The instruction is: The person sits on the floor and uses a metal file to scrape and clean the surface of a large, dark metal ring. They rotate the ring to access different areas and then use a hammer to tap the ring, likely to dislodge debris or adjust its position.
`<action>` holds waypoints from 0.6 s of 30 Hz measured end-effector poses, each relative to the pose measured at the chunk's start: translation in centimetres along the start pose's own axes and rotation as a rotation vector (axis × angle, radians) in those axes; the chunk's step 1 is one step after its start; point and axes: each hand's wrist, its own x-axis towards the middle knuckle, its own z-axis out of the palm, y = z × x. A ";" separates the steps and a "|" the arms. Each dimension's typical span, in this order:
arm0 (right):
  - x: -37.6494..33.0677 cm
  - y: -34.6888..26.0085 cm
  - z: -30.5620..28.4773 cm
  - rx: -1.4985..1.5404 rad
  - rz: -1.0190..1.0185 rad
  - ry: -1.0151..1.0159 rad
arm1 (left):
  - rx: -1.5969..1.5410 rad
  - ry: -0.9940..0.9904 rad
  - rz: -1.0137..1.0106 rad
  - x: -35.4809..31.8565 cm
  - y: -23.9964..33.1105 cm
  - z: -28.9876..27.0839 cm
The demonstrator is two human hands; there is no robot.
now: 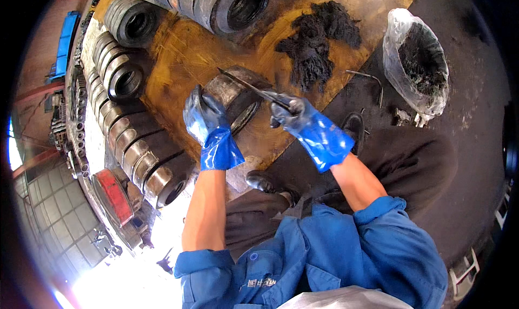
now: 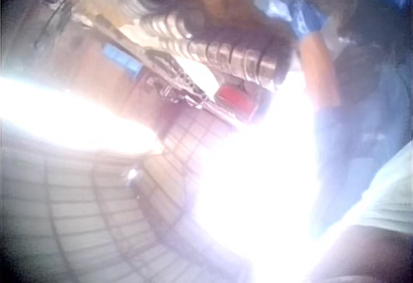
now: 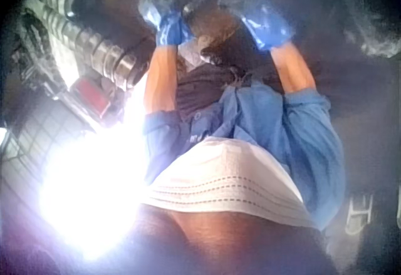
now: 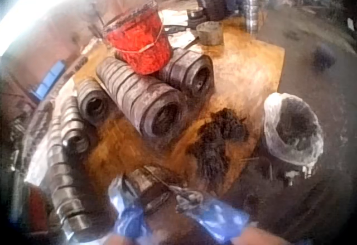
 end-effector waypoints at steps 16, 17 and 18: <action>0.5 17.8 -20.1 -0.607 -0.147 0.393 | -0.023 0.025 0.055 0.5 1.3 0.7; 0.9 16.0 -19.9 -0.791 -0.186 0.402 | -0.012 0.023 0.039 0.3 0.8 0.5; 1.2 14.0 -19.7 -0.985 -0.226 0.427 | -0.004 0.021 0.031 0.3 0.5 0.3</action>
